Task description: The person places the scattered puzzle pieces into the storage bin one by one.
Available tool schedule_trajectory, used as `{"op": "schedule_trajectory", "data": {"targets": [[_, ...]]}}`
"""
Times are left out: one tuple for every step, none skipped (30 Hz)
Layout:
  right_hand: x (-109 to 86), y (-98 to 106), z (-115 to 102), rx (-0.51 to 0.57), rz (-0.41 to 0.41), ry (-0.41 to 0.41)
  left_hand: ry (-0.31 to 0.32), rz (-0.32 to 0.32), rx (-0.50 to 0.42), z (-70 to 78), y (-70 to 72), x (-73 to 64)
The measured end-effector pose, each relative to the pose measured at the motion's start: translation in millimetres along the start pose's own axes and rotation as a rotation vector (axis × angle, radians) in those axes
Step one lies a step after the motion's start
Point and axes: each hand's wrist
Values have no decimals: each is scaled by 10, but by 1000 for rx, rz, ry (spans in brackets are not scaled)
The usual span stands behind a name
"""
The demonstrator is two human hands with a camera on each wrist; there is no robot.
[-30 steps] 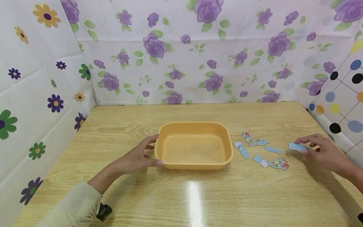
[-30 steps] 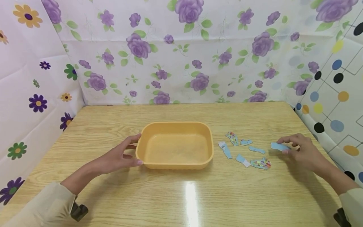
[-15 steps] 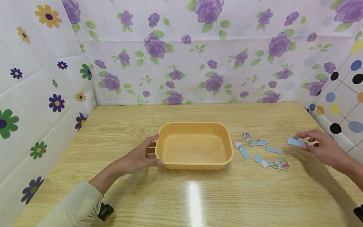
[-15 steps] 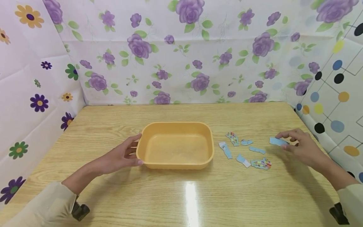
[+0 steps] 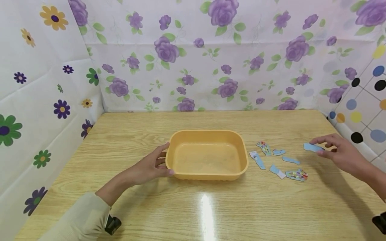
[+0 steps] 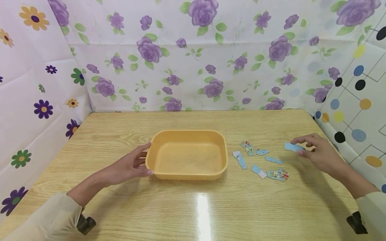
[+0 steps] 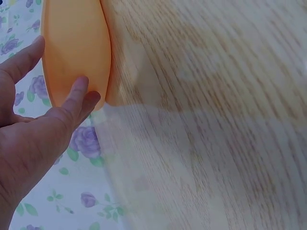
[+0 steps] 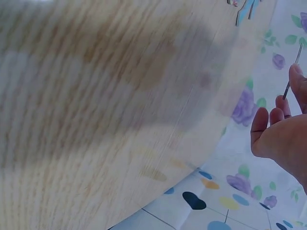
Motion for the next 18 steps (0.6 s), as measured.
{"op": "schedule_trajectory", "data": {"targets": [[13,0,-13,5,-8,-4,0,0,-2,1,-1,-1],[25,2,-27,12,-18,-9,0,1,-4,3,-2,0],[35,3,-41,21,-27,-14,0,1,-5,4,-3,-1],[45,3,-54,26,-34,-16,1,2,-3,4,-5,-2],[53,3,-67,32,-42,-16,2,3,0,4,-6,-2],[60,3,-80,36,-47,-17,4,4,2,3,-8,-3],[67,3,-92,38,-48,-14,6,6,4,2,-9,-2],[73,2,-104,39,-49,-13,8,7,4,1,-11,-3],[80,1,-115,39,-49,-12,10,8,4,-1,-12,-3],[88,-1,-126,37,-49,-10,12,10,3,-3,-13,-2],[95,-3,-138,36,-49,-10,12,10,0,-5,-13,-2],[103,-6,-149,35,-48,-10,12,9,-5,-6,-14,-2],[111,-8,-160,35,-48,-10,11,8,-7,-8,-13,-1],[118,-10,-171,34,-48,-10,10,6,-11,-10,-14,0],[125,-11,-181,33,-47,-11,9,3,-15,-12,-13,0],[132,-12,-189,34,-47,-11,6,-2,-17,-13,-12,-2],[137,-13,-197,35,-48,-9,5,-8,-21,-13,-12,-7],[142,-10,-203,37,-49,-5,6,-12,-24,-13,-12,-10]]}}
Point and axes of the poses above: each hand's wrist, its own x-axis towards the middle knuckle, its own y-axis out of the back of the hand, z = x × y, and after that the axes turned 1 degree about x, right-handed
